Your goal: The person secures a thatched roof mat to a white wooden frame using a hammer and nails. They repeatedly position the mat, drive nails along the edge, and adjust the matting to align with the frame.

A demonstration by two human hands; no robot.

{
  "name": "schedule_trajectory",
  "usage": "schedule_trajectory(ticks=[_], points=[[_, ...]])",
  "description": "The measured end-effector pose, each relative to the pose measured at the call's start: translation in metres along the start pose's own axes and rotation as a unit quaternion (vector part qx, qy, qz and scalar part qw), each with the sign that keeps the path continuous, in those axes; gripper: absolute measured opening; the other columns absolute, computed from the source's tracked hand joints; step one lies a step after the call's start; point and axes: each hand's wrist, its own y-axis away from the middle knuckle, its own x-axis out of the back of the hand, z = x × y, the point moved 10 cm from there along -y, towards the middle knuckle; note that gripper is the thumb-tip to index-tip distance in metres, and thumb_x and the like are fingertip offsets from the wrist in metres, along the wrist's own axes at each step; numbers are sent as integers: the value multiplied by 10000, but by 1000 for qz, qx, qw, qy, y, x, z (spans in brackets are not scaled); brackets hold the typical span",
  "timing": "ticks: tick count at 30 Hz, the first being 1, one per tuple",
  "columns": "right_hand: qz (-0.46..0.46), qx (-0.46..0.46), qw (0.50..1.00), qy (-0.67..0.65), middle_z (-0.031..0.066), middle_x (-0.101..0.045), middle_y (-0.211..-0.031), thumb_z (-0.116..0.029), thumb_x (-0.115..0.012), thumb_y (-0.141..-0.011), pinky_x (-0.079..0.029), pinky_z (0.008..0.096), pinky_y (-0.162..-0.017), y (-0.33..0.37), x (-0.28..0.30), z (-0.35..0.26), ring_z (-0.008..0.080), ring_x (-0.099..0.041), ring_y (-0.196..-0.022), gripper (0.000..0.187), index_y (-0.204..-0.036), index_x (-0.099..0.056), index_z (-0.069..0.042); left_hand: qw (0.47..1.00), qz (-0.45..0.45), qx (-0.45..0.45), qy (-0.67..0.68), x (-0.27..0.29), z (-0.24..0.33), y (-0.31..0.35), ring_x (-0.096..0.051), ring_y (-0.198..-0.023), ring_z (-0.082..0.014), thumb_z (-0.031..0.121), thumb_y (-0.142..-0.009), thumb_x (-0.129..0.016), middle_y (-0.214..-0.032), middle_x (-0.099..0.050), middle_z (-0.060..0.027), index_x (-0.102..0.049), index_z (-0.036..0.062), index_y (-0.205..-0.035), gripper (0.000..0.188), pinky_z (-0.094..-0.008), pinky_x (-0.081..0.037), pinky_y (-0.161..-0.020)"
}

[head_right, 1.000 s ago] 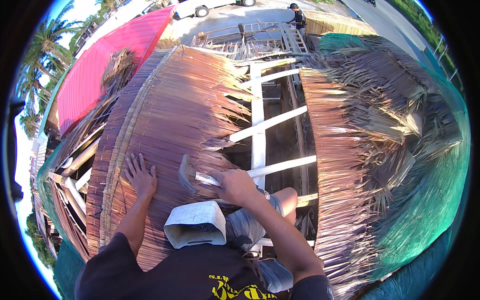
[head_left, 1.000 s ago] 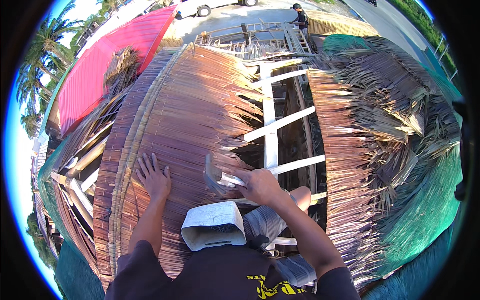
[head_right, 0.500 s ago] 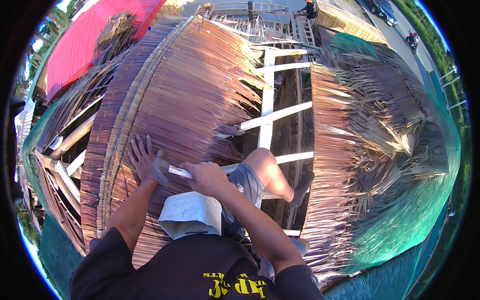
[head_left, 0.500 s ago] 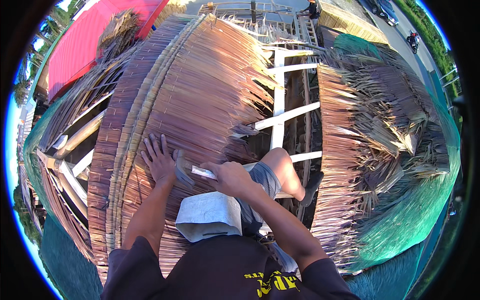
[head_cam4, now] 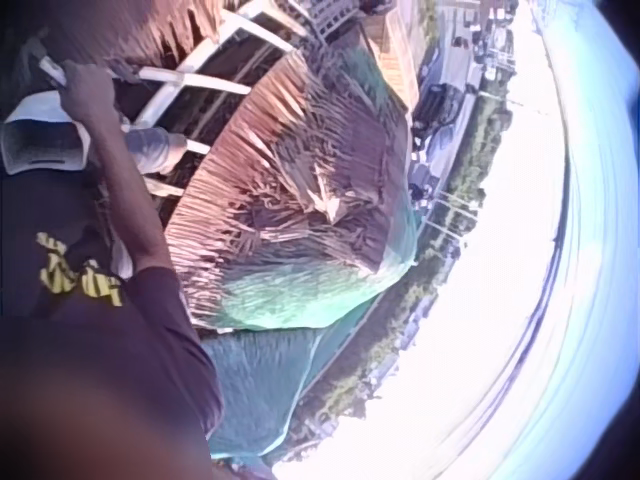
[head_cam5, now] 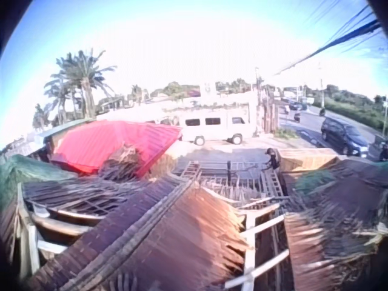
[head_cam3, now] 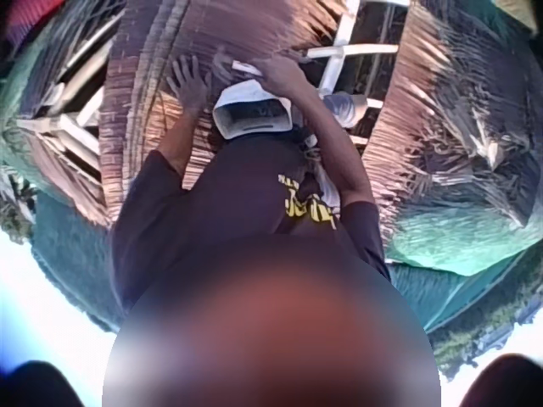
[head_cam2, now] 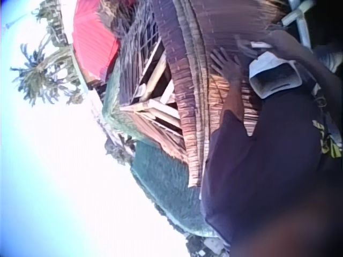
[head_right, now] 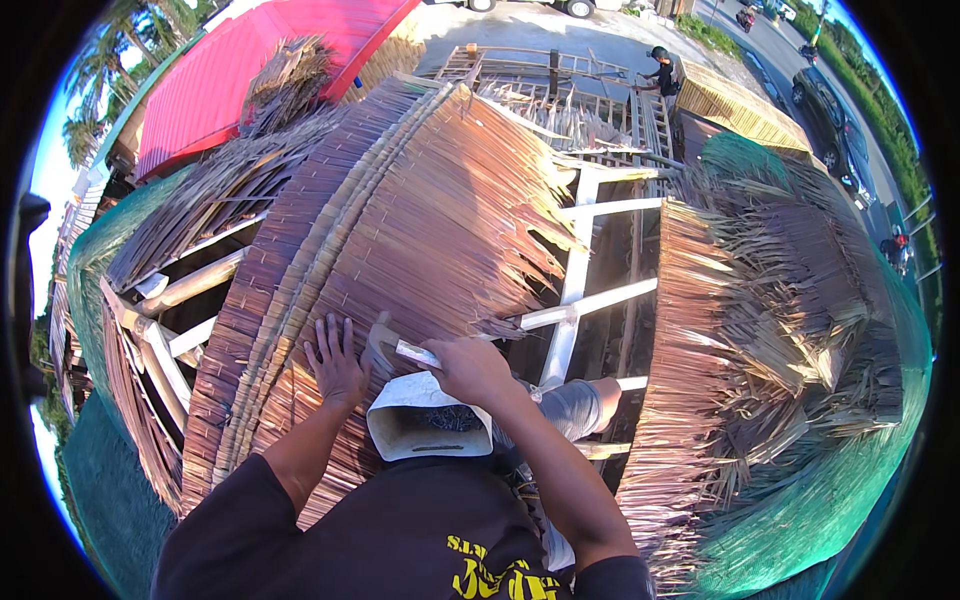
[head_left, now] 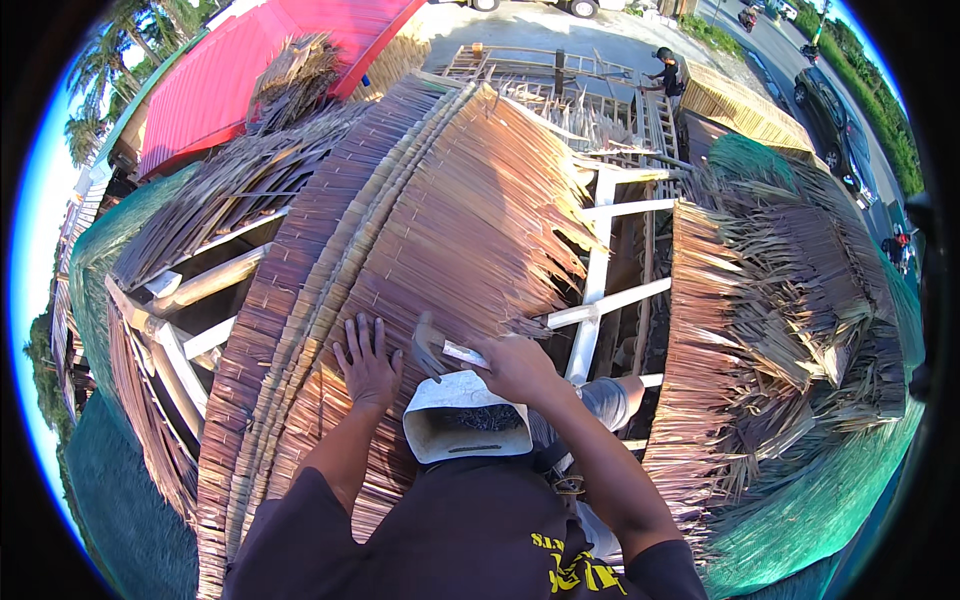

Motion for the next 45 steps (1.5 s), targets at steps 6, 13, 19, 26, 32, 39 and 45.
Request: schedule_trajectory(ticks=[6, 13, 19, 26, 32, 39, 45], points=[[-52, 49, 997, 9, 152, -728, -962, -153, -623, -837, -545, 492, -775, -47, -17, 5, 364, -693, -907, 416, -1251, -659, -163, 998, 6, 13, 64, 8, -3, 3, -78, -1557, -300, 436, -942, -570, -1677, -160, -78, -313, 179, -1586, 740, -626, -71, -1210], [-44, 189, 981, 11, 84, -697, -1100, -162, -662, -828, -545, 453, -810, -59, -64, -42, 336, -670, -991, 417, -1244, -653, -141, 988, 49, 24, 145, 17, -12, 10, -192, -1535, -256, 310, -881, -684, -1639, -257, -53, -363, 171, -1558, 762, -529, -135, -1238], [-67, 154, 985, 24, 89, -694, -1096, -144, -666, -821, -543, 456, -831, -36, -72, -45, 326, -665, -1020, 420, -1241, -654, -130, 964, 203, 155, 75, 91, -67, 39, -435, -1353, -349, 290, -914, -655, -1441, -479, -161, -492, 58, -1442, 599, -477, -344, -1119], [36, 189, 980, 58, 66, -620, -1298, -76, -657, -813, -509, 422, -944, -8, -30, -60, 282, -596, -1189, 532, -1337, -591, -137, 955, 99, 199, 196, 117, -52, 30, -601, -972, -345, 343, -929, -663, -1033, -566, -132, -598, 68, -1035, 302, -483, -487, -798], [241, 250, 930, 119, 86, -493, -1500, -17, -635, -810, -315, 449, -1171, 10, 37, -89, 286, -472, -1378, 707, -1487, -443, -84, 955, 220, 48, 191, 180, 9, 10, -657, -797, -310, 334, -861, -722, -872, -590, -86, -602, 97, -932, 275, -434, -532, -607], [292, 159, 934, 132, 145, -622, -1284, -17, -570, -847, -316, 475, -1145, 63, 151, -29, 299, -544, -1260, 606, -1446, -486, -33, 914, 306, -199, 178, 275, 176, -37, -652, -1020, -299, 219, -724, -749, -935, -658, -90, -662, 65, -924, 267, -439, -552, -773], [421, -106, 892, 126, 155, -640, -1095, 9, -592, -835, -422, 460, -913, 222, 250, 149, 326, -583, -1095, 559, -1390, -535, -34, 794, 295, -467, 254, 336, 436, -14, -676, -932, -339, 200, -768, -727, -1055, -670, -125, -693, 67, -1024, 291, -446, -572, -752]])
